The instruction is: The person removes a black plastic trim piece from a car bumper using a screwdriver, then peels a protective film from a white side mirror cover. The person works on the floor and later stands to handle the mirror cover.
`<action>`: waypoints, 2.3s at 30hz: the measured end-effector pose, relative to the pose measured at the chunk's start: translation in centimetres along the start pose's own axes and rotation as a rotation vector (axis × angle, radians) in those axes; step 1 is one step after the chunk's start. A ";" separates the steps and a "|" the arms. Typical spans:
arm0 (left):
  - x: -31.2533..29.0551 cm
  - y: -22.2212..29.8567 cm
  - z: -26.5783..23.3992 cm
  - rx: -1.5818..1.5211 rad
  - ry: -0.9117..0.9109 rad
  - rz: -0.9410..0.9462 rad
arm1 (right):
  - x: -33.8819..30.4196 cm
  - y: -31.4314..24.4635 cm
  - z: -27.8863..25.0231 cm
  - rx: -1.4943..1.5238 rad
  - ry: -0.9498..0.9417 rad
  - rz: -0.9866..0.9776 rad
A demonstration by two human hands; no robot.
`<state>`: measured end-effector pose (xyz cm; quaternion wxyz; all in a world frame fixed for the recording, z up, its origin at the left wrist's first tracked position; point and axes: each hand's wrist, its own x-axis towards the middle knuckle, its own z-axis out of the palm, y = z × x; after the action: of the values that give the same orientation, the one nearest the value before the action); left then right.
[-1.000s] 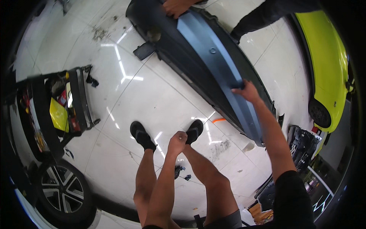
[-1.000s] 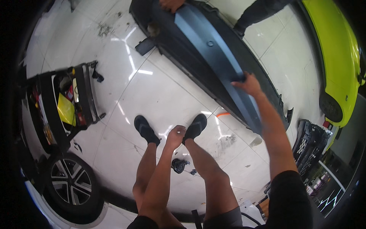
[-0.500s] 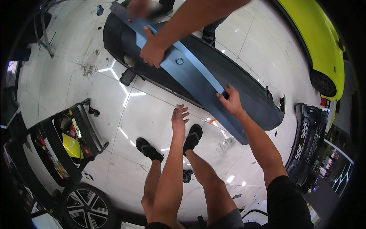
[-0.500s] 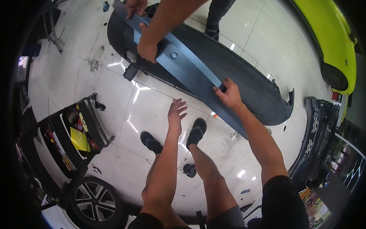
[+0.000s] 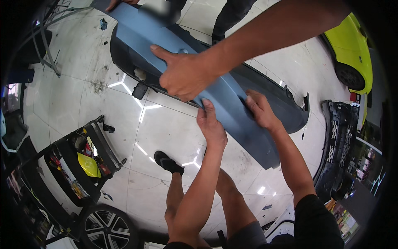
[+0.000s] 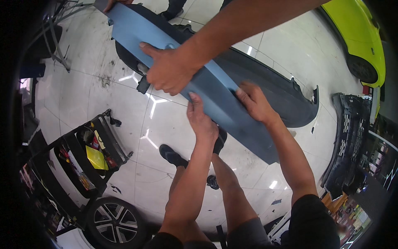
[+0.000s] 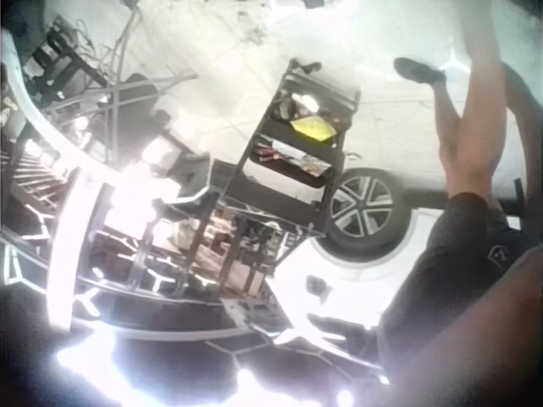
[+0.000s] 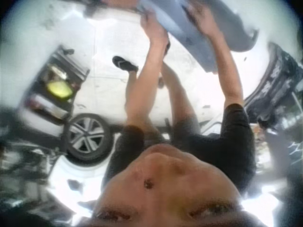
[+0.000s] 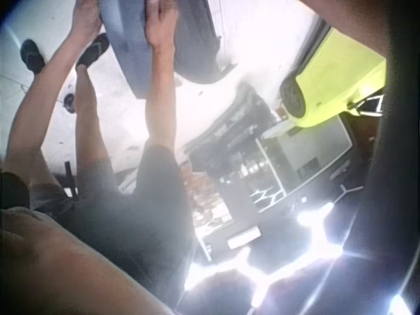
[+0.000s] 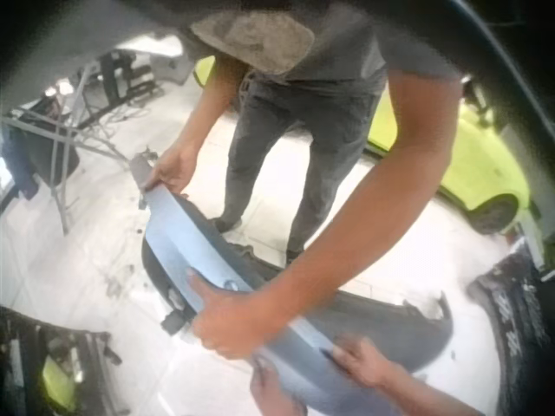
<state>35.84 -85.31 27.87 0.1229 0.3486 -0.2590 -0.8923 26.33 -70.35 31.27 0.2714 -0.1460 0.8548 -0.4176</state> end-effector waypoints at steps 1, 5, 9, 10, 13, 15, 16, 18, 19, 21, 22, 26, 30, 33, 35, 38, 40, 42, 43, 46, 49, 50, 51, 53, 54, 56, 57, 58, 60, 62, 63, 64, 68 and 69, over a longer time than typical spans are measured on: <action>-0.6 0.7 0.3 0.033 0.056 0.042 | -0.2 -1.2 0.4 0.230 -0.029 0.089; -4.1 4.1 2.1 0.109 0.139 0.096 | 1.8 4.3 1.3 0.216 -0.095 0.266; -7.1 5.5 0.5 0.152 0.223 0.098 | 4.8 12.7 2.9 -0.523 -0.225 0.408; -7.9 5.4 0.4 0.141 0.208 0.102 | 4.7 15.3 2.9 -0.613 -0.263 0.443; -9.5 5.8 -1.2 0.157 0.187 0.135 | 5.0 17.3 4.6 -0.667 -0.211 0.551; -10.4 6.1 -2.1 0.163 0.200 0.148 | 4.3 17.6 6.2 -0.652 -0.167 0.610; -10.5 6.4 -2.3 0.157 0.218 0.161 | 3.9 17.5 7.1 -0.650 -0.170 0.616; -10.9 7.1 -2.9 0.153 0.227 0.177 | 3.3 17.2 7.7 -0.633 -0.103 0.605; -11.0 7.3 -3.5 0.157 0.214 0.180 | 3.1 17.1 7.4 -0.613 -0.030 0.588; -11.2 7.3 -4.4 0.149 0.200 0.178 | 2.3 18.6 5.7 -0.611 -0.023 0.554; -11.5 6.9 -4.6 0.138 0.201 0.168 | 1.7 20.2 4.8 -0.632 -0.091 0.540; -13.4 7.8 -6.0 0.194 0.214 0.171 | 0.5 15.9 5.2 -0.288 0.261 0.492; -16.3 9.0 -7.9 0.129 0.253 0.154 | -6.9 9.8 6.4 0.226 -0.073 0.308; -18.6 9.9 -10.5 -0.007 0.224 0.157 | -13.8 1.7 7.3 0.323 -0.254 0.532; -19.8 10.6 -11.5 -0.031 0.265 0.145 | -17.3 -3.6 7.8 0.162 -0.296 0.536; -20.5 12.1 -13.1 -0.045 0.282 0.073 | -21.1 -8.4 9.9 0.080 -0.268 0.250; -20.6 13.5 -13.6 -0.064 0.189 0.054 | -22.6 -8.9 11.3 0.089 -0.228 0.250; -20.8 13.9 -14.5 -0.076 0.163 0.045 | -23.2 -8.6 12.8 0.083 -0.179 0.283; -20.9 13.6 -15.4 -0.081 0.182 0.045 | -23.3 -9.2 13.5 0.062 -0.147 0.288; -21.5 13.3 -17.2 -0.090 0.187 0.023 | -23.4 -10.5 15.1 -0.004 -0.072 0.289; -21.9 13.8 -18.7 -0.105 0.201 0.004 | -23.9 -10.7 16.5 -0.038 -0.055 0.286; -22.0 13.8 -19.4 -0.108 0.218 0.002 | -23.9 -10.9 17.0 -0.027 -0.066 0.300; -22.1 13.7 -19.9 -0.125 0.223 -0.014 | -23.9 -11.2 17.3 -0.017 -0.078 0.315; -21.9 14.3 -20.7 -0.167 0.222 -0.021 | -24.1 -11.4 17.6 -0.035 -0.097 0.320; -22.1 14.4 -20.9 -0.154 0.209 -0.004 | -24.2 -11.5 17.5 -0.044 -0.109 0.322; -21.9 15.0 -20.2 -0.126 0.188 0.032 | -23.7 -12.9 17.3 -0.064 -0.130 0.336; -21.9 15.2 -20.6 -0.125 0.208 0.034 | -23.5 -13.3 17.4 -0.075 -0.142 0.343; -22.0 15.0 -20.7 -0.133 0.226 0.026 | -23.5 -13.4 17.2 -0.061 -0.148 0.366; -22.3 14.9 -21.0 -0.151 0.251 -0.005 | -23.5 -12.8 17.8 -0.036 -0.149 0.345; -22.3 15.2 -21.2 -0.180 0.269 -0.061 | -23.8 -12.7 17.8 -0.035 -0.154 0.352; -22.5 14.9 -21.0 -0.181 0.289 -0.075 | -23.9 -12.8 17.7 -0.042 -0.159 0.364; -22.4 14.7 -21.3 -0.176 0.306 -0.082 | -23.8 -12.7 17.9 -0.043 -0.163 0.369; -22.1 13.7 -22.1 -0.156 0.271 -0.063 | -24.5 -12.2 18.1 -0.019 -0.161 0.404; -22.1 13.5 -22.3 -0.151 0.270 -0.068 | -24.5 -12.0 18.2 -0.018 -0.164 0.416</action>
<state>67.73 -96.13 33.71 0.1521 0.4639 -0.1601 -0.8579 57.09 -77.54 40.05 0.4189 -0.0025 0.8453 -0.3316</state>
